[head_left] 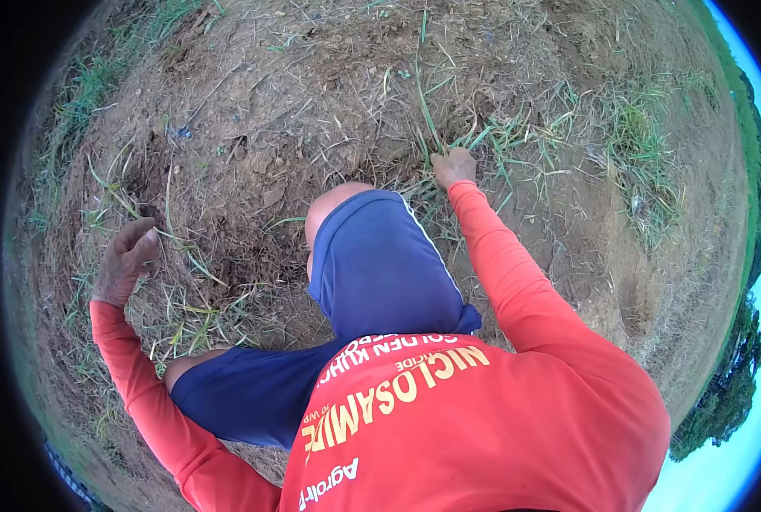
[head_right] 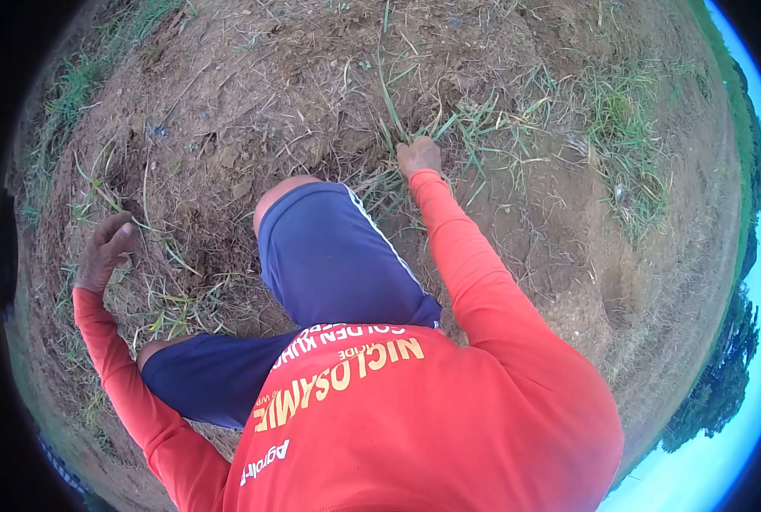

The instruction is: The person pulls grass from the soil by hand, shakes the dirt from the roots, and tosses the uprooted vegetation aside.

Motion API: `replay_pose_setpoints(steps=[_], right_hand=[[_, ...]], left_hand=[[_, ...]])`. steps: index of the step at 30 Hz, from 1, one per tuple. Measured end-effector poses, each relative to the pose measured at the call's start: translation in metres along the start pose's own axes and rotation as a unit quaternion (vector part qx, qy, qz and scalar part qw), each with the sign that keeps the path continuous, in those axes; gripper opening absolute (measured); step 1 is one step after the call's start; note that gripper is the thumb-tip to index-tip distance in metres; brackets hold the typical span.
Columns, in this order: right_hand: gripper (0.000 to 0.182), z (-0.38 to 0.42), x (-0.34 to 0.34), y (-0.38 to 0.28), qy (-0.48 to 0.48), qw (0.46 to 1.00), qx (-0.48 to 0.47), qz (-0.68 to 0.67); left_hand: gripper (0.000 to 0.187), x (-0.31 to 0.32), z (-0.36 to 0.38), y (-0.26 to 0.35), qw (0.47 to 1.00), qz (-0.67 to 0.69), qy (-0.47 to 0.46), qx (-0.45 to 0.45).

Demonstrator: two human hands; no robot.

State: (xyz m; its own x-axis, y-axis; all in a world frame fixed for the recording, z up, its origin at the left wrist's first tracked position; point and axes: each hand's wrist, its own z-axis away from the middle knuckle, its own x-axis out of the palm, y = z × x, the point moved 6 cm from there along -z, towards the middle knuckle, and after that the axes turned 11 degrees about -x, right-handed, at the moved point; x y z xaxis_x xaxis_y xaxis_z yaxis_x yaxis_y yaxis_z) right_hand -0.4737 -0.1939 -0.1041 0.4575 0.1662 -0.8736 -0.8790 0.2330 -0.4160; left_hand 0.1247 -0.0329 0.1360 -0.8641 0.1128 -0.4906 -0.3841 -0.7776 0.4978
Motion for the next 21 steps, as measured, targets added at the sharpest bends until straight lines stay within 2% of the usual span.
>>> replay_pose_setpoints(steps=[3,6,9,12,15,18,19,21], right_hand=[[0.051,-0.02,0.001,0.013,-0.049,0.999,0.005,0.001],[0.053,-0.019,-0.006,0.004,-0.029,0.999,0.02,0.012],[0.056,-0.013,0.002,0.006,-0.009,0.999,0.027,-0.044],[0.056,-0.028,0.007,0.016,-0.07,0.997,0.018,0.016],[0.055,-0.039,0.008,0.027,-0.05,0.996,0.077,-0.002],[0.051,-0.032,0.019,0.02,-0.023,0.998,0.047,-0.019],[0.051,-0.029,0.022,0.025,0.001,0.997,0.055,-0.058],[0.052,-0.043,0.025,0.027,-0.091,0.996,0.019,-0.005]], left_hand=[[0.056,-0.004,-0.001,-0.003,1.0,0.007,-0.003,-0.003],[0.055,-0.004,-0.001,-0.001,1.0,-0.006,-0.015,0.007],[0.054,-0.005,0.0,0.001,1.0,-0.004,-0.009,0.005],[0.054,-0.004,0.0,0.002,1.0,0.002,-0.014,0.008],[0.054,-0.005,-0.003,0.004,1.0,0.0,-0.017,0.019],[0.055,-0.005,0.007,0.013,0.999,-0.031,0.013,0.028],[0.055,-0.005,0.004,0.008,1.0,-0.016,-0.006,0.026],[0.055,-0.005,0.004,0.009,0.999,-0.039,-0.002,0.02]])
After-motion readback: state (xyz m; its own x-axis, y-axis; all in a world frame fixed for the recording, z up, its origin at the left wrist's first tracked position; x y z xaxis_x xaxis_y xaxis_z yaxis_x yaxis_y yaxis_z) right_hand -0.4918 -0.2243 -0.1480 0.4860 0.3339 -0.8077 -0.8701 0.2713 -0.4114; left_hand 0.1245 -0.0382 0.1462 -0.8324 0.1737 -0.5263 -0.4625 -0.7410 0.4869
